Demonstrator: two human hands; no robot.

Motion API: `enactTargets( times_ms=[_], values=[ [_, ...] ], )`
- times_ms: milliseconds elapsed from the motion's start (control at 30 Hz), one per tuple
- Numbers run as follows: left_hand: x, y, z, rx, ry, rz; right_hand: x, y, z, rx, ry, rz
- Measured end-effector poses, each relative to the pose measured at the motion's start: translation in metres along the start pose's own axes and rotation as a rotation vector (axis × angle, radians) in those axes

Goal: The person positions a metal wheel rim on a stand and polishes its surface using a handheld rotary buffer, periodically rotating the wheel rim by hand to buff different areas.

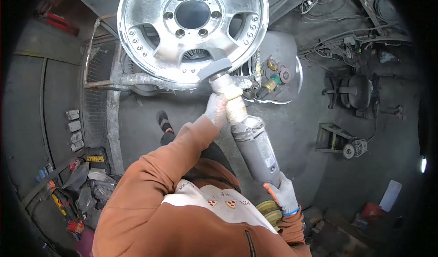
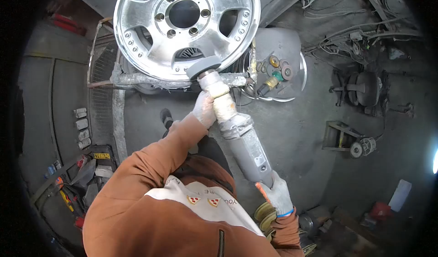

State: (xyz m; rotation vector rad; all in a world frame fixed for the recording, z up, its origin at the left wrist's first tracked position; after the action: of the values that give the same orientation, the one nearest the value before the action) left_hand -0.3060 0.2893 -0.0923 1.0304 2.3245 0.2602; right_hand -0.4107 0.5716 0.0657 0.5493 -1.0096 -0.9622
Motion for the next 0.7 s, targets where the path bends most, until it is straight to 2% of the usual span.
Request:
enactTargets(
  times_ms=[33, 67, 100, 233, 300, 400, 500, 567, 700],
  values=[
    [0.007, -0.009, -0.005, -0.034, -0.026, -0.015, 0.001, 0.002, 0.006, 0.000, 0.006, -0.003],
    [0.013, -0.019, -0.010, -0.017, -0.026, -0.056, 0.006, 0.005, 0.016, -0.070, 0.014, 0.101],
    [0.015, -0.023, -0.021, -0.013, -0.024, -0.011, 0.012, 0.009, 0.023, -0.140, 0.023, 0.205],
    [0.027, -0.044, -0.038, -0.001, 0.053, 0.024, 0.025, 0.013, 0.045, -0.207, 0.076, 0.144],
    [0.024, -0.042, -0.047, 0.057, 0.119, 0.052, 0.032, 0.014, 0.049, -0.214, 0.112, 0.188],
    [0.028, -0.040, -0.031, 0.021, 0.093, 0.024, 0.022, 0.012, 0.044, -0.178, 0.055, 0.138],
    [0.027, -0.033, 0.004, 0.016, 0.027, 0.009, 0.027, 0.010, 0.024, -0.152, 0.051, 0.393],
    [0.017, -0.015, 0.020, -0.042, 0.051, -0.006, 0.024, 0.010, 0.006, -0.069, 0.074, 0.281],
    [-0.007, 0.014, 0.029, 0.013, 0.099, 0.035, 0.027, 0.009, -0.014, -0.008, 0.131, 0.234]
  ],
)
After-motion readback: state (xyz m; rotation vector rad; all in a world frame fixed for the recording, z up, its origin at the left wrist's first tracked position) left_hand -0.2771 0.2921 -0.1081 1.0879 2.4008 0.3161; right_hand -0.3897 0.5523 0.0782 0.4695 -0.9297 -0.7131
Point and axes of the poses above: each hand's wrist, its own y-axis away from the middle knuckle, its own z-axis out of the back of the hand, x = y × z, the point moved 6 cm from there along -y, towards the middle knuckle, and after that the axes turned 5 degrees about -y, right-handed, at the moved point
